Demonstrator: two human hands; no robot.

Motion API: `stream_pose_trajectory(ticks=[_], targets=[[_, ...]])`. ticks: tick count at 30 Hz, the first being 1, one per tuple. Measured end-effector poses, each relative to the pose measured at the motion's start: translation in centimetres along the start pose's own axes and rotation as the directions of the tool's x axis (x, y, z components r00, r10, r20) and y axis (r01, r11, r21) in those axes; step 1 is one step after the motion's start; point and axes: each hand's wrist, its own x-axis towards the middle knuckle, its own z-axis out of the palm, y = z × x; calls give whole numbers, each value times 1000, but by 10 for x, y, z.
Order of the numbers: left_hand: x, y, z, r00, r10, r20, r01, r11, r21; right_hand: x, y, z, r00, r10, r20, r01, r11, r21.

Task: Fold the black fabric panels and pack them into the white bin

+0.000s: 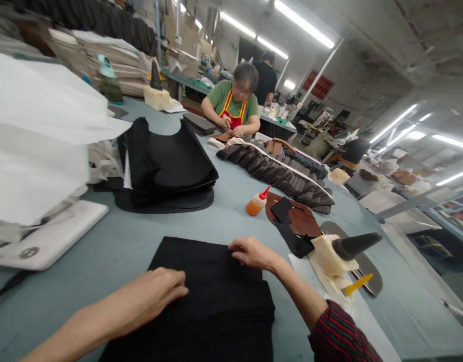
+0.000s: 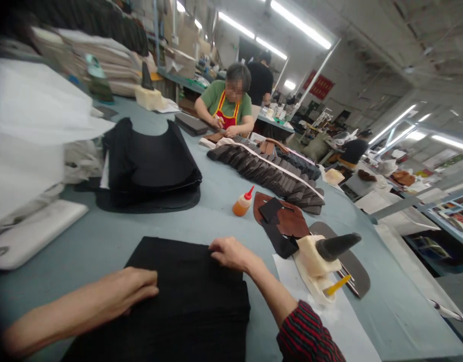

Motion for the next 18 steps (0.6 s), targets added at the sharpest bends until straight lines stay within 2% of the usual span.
stream_pose_trajectory(ticks=[2,3,5,8,11,16,18], targets=[[13,-11,3,977,-168,-129,178,982,69,33,-28,12,979,-114,167,125,991,-53],[18,-16,4,955,-242,-172,263,958,114,47,-40,21,970,-160,183,178,980,-86],[23,-25,4,920,-314,-234,362,911,199,65,-55,43,971,-218,97,229,964,-133],[23,-30,1,933,-307,-189,346,910,228,70,-59,73,963,-231,-137,212,967,-142],[22,-27,-3,940,-272,-208,323,905,277,61,-51,91,926,-237,-294,214,971,-108],[18,-18,0,953,-176,-246,264,880,396,57,-45,97,883,-250,-398,248,967,-58],[13,-14,2,955,-175,-238,257,891,374,59,-46,97,864,-254,-435,258,965,-52]])
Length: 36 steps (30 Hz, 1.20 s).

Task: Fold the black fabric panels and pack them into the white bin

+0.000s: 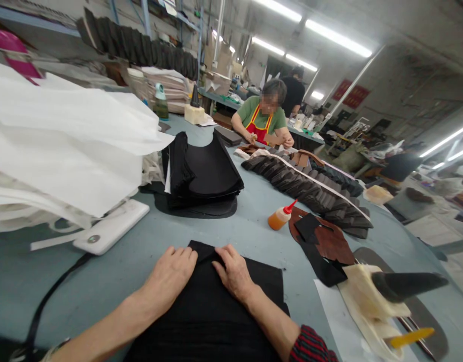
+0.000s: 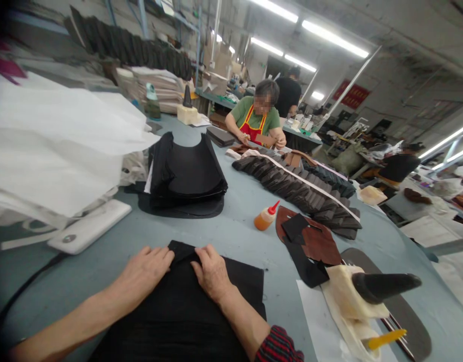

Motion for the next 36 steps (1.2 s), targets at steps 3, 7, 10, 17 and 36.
stream_pose_trajectory(ticks=[3,7,10,17,36], targets=[[-5,0,1,988,-111,105,130,971,-200,2,-2,-2,995,-59,-75,58,998,-18],[11,-8,15,976,-138,171,219,673,-706,1,-7,-8,975,-190,-114,184,981,-63],[33,-18,33,992,-119,45,88,396,-914,1,-5,-6,977,-112,-183,104,993,-54],[50,-51,50,958,-198,-205,-43,610,-791,10,4,10,981,-39,-189,28,998,-58],[27,-71,55,820,330,-467,-347,936,51,10,10,15,985,-5,-174,10,1000,26]])
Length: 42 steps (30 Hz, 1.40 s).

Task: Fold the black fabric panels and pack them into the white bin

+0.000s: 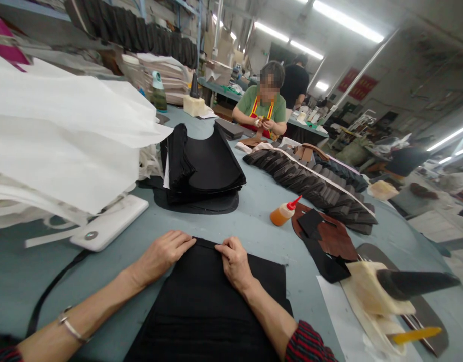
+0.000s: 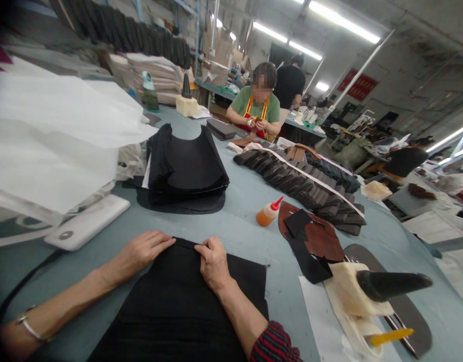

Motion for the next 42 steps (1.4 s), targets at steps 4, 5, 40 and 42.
stream_pose_trajectory(ticks=[4,5,40,42], targets=[[-4,1,2,999,2,50,-3,1000,27,3,-4,-3,993,-27,116,47,983,-176],[-6,0,2,998,0,60,-2,999,35,4,-6,-4,983,-42,177,84,968,-237],[44,108,-7,934,-146,327,3,917,399,-109,64,-135,985,156,-71,-168,958,-234],[45,113,-3,937,-140,320,8,924,382,-113,63,-135,990,120,-78,-138,950,-280]])
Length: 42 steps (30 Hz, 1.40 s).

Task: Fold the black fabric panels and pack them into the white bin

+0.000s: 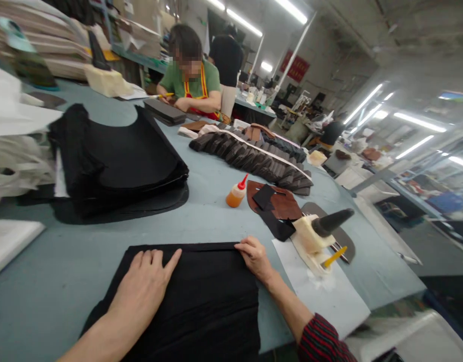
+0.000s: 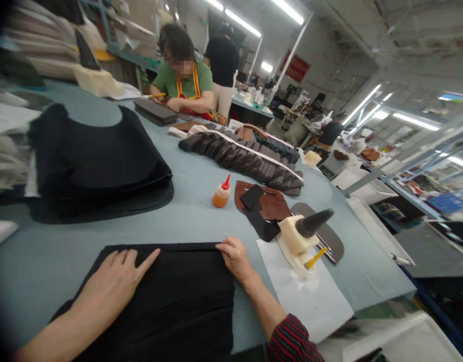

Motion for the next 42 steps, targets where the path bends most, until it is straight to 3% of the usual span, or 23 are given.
stream_pose_trajectory(ticks=[5,8,12,16,21,24,28,32,35,38,42], targets=[[8,18,1,993,110,-50,-110,994,3,-3,-2,0,991,-102,83,114,979,-166],[17,29,-10,996,92,9,-92,996,-7,-5,-2,-3,986,-113,121,139,963,-230],[31,44,-29,988,154,-3,-154,988,-19,-5,-3,-6,976,-127,175,174,942,-286],[47,66,-45,993,88,74,-81,993,-88,-3,-7,-8,962,-135,239,214,914,-344],[64,96,-63,983,162,90,-149,980,-129,1,-11,-9,943,-134,304,248,893,-376],[68,105,-63,980,122,155,-102,986,-130,-3,-8,-12,944,-139,300,247,900,-360],[68,104,-54,983,147,114,-132,983,-130,-12,5,-26,956,-130,262,223,905,-364],[67,105,-51,987,132,90,-126,990,-69,-2,4,-30,991,-52,122,97,909,-404],[62,101,-50,992,111,52,-108,992,-60,10,-11,-19,967,-118,227,191,923,-334],[49,79,-40,996,82,21,-80,995,-67,9,-21,-9,945,-132,299,216,939,-269],[32,39,-27,997,25,78,-18,996,-93,-3,-15,-7,975,-58,215,112,962,-248]])
